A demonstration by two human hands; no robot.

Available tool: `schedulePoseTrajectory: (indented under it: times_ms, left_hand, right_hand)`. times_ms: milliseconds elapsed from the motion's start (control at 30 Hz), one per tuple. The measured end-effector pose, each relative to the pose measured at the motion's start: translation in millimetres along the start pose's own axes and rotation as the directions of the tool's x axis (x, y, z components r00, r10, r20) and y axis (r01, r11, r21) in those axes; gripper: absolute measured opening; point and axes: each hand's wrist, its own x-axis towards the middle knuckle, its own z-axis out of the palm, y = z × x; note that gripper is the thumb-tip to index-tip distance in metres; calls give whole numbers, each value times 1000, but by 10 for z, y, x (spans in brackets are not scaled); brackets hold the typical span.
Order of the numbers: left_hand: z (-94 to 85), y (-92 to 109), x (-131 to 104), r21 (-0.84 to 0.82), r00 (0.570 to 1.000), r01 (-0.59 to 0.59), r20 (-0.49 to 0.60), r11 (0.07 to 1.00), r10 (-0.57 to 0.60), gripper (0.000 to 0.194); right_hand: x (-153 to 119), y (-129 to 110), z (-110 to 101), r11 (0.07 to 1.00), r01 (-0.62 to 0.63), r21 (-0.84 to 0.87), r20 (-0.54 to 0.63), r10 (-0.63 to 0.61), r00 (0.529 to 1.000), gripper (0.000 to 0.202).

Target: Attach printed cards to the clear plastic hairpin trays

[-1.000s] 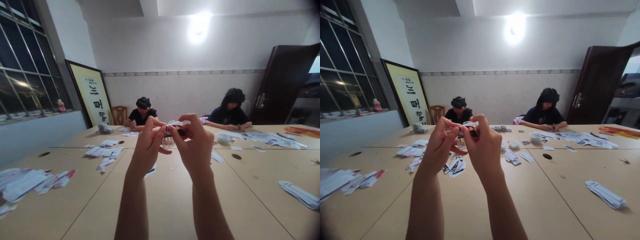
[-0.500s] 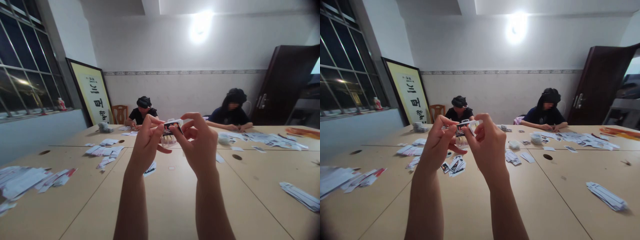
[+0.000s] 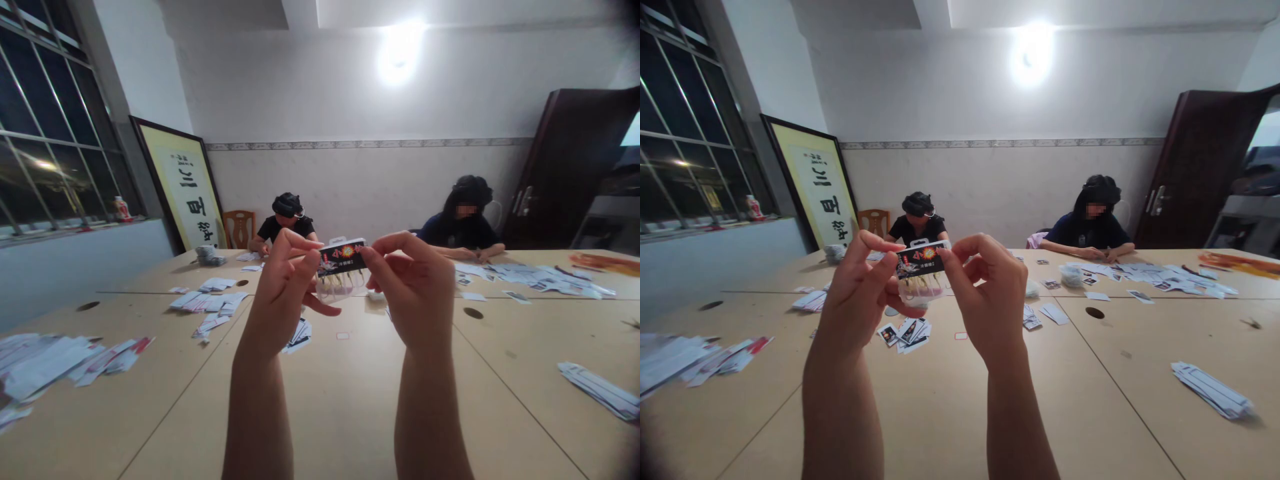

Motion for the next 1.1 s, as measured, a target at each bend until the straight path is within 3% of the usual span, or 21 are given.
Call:
schedulePoseTrajectory:
  times_ms: [400,933,1100]
  left_hand:
    - [25,20,-15,59,1000,-13,-26,998,15,27]
    - [36,46,-26,29,999,-26,-30,999,27,29]
    - [20,12,-10,17,999,-36,-27,999,36,29]
  right_hand:
    - [3,30,7,1000,-17,-26,41,19,999,17]
    - [-11,-13,46,998,-52,-42,-23,51,998,18]
    - [16,13,44,990,-124,72,17,124,992,23]
